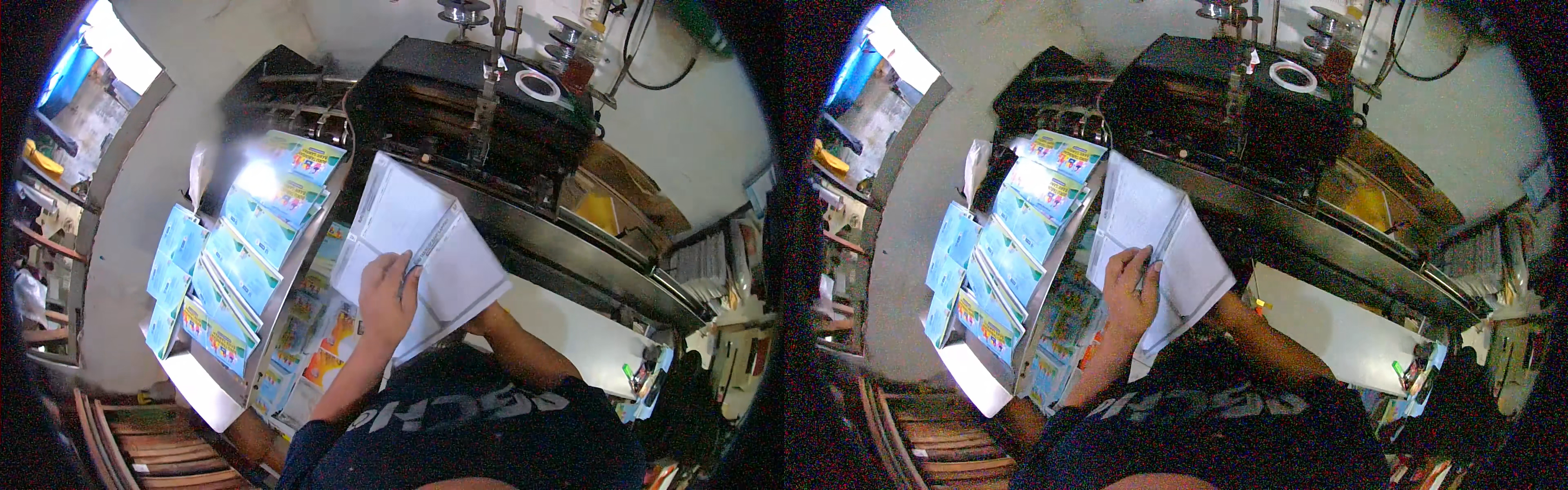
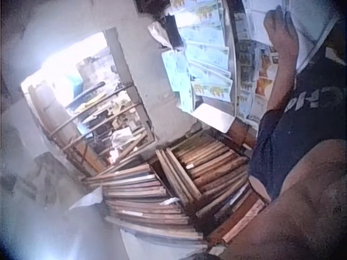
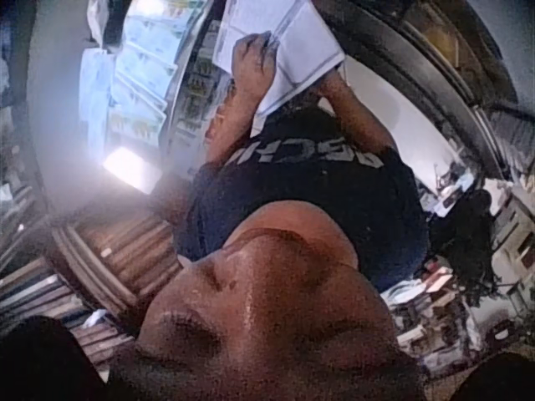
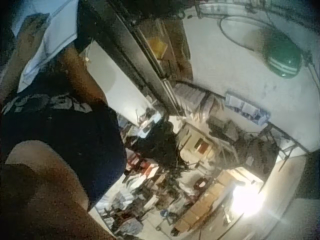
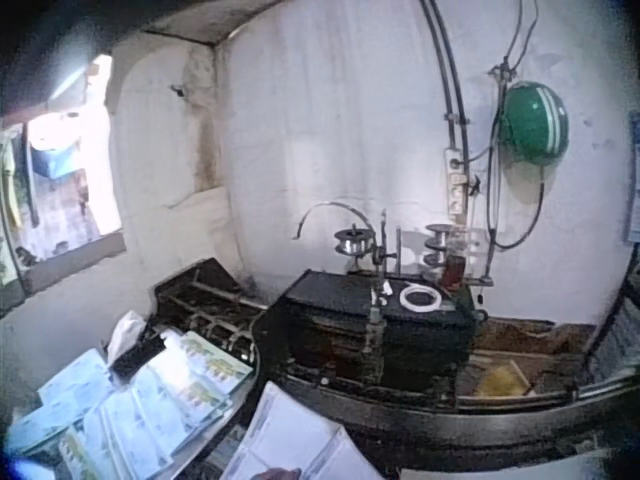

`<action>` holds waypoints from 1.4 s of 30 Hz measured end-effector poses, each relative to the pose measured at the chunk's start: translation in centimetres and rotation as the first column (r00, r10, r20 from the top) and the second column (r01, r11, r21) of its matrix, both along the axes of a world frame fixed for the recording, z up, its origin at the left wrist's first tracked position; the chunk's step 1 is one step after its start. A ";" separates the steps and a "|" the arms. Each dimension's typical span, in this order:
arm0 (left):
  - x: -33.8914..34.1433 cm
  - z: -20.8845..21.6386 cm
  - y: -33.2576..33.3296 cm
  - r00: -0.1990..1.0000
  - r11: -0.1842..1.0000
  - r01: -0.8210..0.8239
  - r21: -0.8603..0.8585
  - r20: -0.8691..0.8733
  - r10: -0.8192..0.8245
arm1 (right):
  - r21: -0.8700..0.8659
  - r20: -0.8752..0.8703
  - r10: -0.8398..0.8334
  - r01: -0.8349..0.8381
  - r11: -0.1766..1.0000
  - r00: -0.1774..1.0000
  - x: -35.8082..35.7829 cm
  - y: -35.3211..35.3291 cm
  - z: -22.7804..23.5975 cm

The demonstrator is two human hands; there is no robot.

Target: The person organizes and stacks printed booklets on a metal machine bed and a worktable, aligning the edges by hand and placing them into neat piles.

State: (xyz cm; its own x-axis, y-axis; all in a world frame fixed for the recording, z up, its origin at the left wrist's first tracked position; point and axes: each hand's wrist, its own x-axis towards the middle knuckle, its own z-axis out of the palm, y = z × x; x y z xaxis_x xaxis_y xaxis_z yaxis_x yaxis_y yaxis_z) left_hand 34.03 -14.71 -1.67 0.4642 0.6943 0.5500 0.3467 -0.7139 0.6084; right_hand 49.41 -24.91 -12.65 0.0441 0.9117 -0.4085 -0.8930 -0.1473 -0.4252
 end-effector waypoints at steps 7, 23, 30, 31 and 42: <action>0.7 -0.5 0.7 0.999 0.994 -0.043 0.104 0.022 0.041 | -0.099 0.900 0.325 -0.590 0.801 0.290 -1.0 0.2 8.9; 0.4 -1.4 1.4 0.952 0.978 -0.111 -0.178 -0.301 0.053 | -0.099 0.993 0.106 0.124 0.987 -0.053 -2.0 1.5 5.9; -3.1 -4.7 3.3 0.937 0.952 -0.265 -0.151 -0.272 0.217 | -0.206 0.964 0.146 0.280 0.938 0.220 2.1 2.5 7.6; -3.4 -5.3 3.7 0.875 0.932 -0.350 -0.095 -0.388 0.289 | -0.187 0.959 0.120 0.257 0.948 0.256 2.8 2.4 7.0; -4.3 -5.2 3.9 0.842 0.284 0.526 -0.801 0.537 -0.046 | -0.048 0.923 -0.106 -0.383 0.923 -0.370 0.6 2.4 6.9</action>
